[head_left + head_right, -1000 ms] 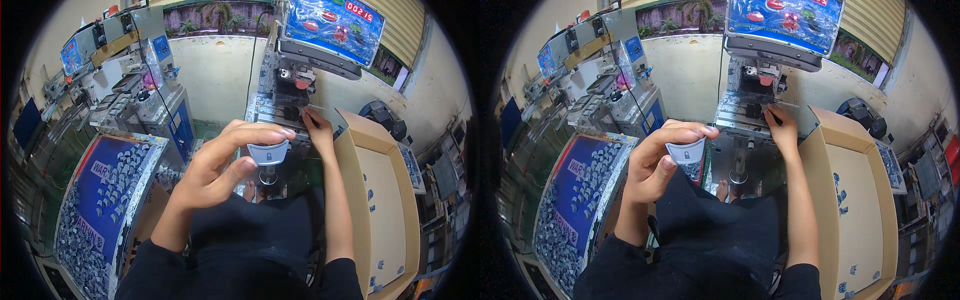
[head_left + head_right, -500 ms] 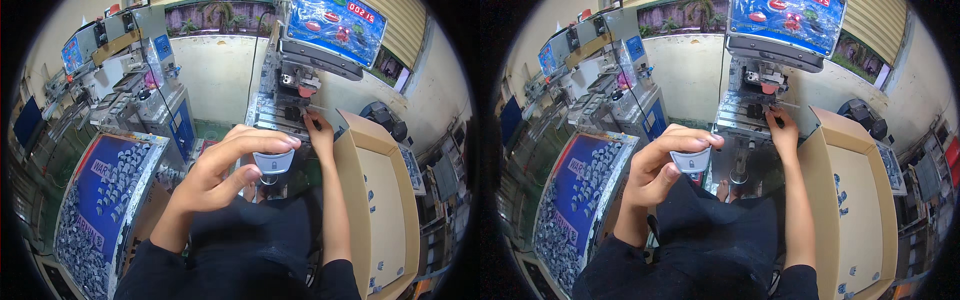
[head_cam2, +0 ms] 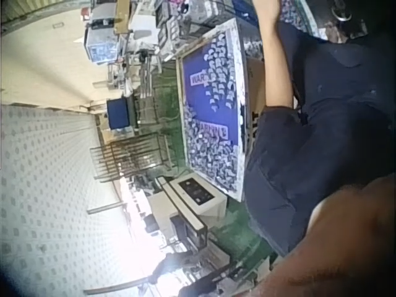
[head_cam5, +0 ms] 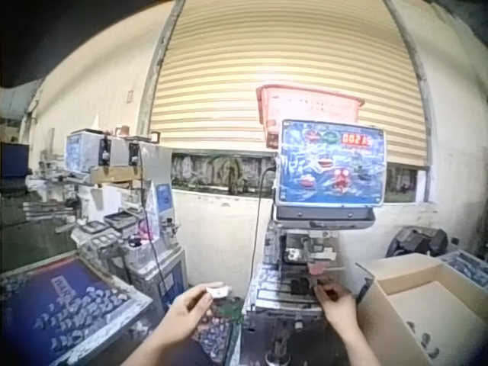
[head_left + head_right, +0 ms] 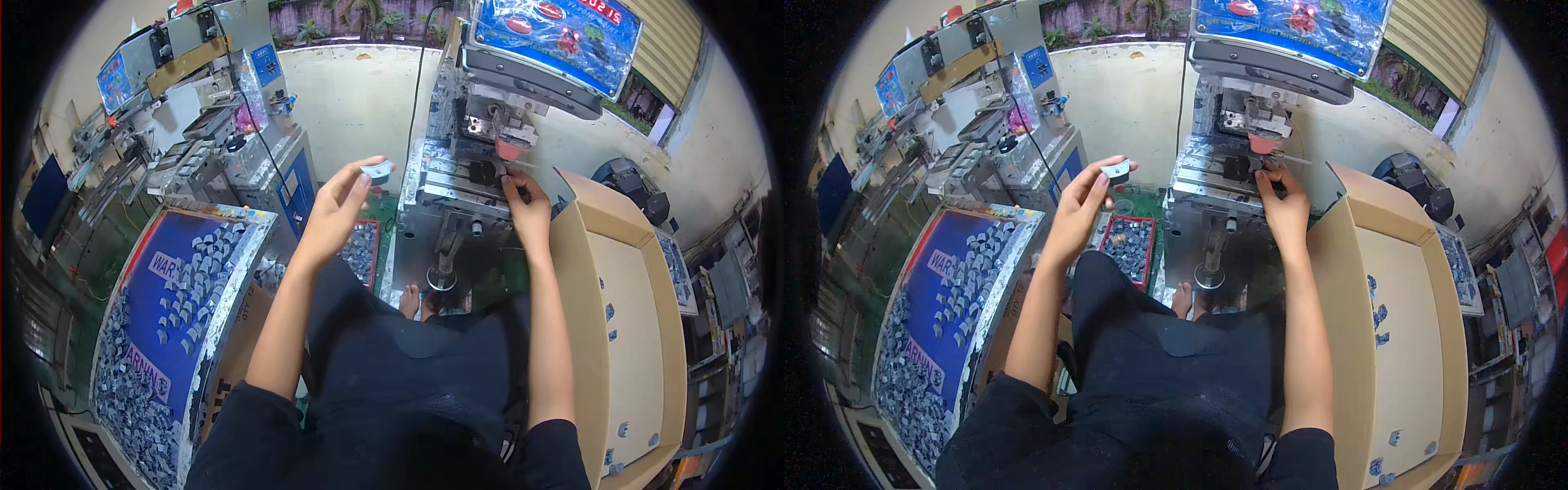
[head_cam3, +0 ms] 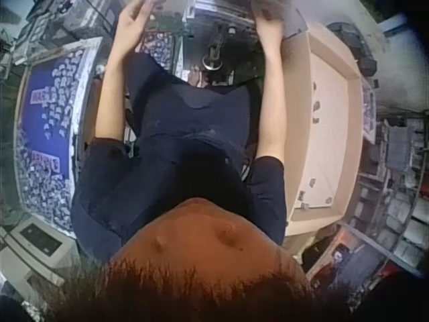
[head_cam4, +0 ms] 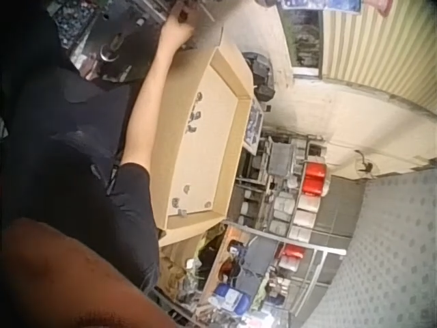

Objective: The recorder is using a pad printing machine to apply a logo or symbol to plastic components, specifically what looks like lock buttons.

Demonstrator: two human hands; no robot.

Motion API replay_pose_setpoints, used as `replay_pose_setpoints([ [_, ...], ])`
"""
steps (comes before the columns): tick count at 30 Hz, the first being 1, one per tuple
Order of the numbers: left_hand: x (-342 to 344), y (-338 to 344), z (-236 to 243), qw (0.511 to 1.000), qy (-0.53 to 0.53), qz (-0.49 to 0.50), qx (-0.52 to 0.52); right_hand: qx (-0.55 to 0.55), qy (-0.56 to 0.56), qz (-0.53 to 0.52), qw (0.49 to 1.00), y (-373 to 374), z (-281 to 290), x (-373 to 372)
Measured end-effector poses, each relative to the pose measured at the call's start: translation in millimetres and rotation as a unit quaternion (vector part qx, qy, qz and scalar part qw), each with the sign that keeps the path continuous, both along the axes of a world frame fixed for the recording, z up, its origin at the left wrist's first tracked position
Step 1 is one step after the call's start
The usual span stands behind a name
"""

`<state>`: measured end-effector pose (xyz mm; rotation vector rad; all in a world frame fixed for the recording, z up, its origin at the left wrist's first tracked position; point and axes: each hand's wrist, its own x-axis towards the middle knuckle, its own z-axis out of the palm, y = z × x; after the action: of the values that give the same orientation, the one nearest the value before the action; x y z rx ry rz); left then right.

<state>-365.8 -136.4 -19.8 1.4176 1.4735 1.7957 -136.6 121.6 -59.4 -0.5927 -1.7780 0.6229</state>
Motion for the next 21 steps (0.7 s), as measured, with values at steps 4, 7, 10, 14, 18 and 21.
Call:
replay_pose_setpoints([
  [4, -107, 23, -142, 0.949, 0.15, 0.252, -0.114, -0.028, 0.001, 0.034, 0.999, -20, 5, -26],
  [7, -121, 6, -241, 0.765, 0.29, 0.285, -0.5, -0.04, 0.012, 0.023, 0.999, -14, 5, -16],
  [10, -120, -4, -289, 0.82, 0.168, 0.296, -0.459, -0.015, 0.007, -0.013, 1.0, -7, -2, -8],
  [14, -122, -29, -293, 0.838, 0.166, 0.288, -0.432, -0.037, 0.0, 0.012, 0.999, -18, 9, -12],
  [18, -119, -22, -289, 0.835, 0.158, 0.296, -0.436, 0.009, -0.05, 0.011, 0.999, -5, 9, -1],
  [21, -114, -23, -291, 0.837, 0.16, 0.294, -0.432, -0.127, -0.135, 0.066, 0.98, 23, 37, 31],
])
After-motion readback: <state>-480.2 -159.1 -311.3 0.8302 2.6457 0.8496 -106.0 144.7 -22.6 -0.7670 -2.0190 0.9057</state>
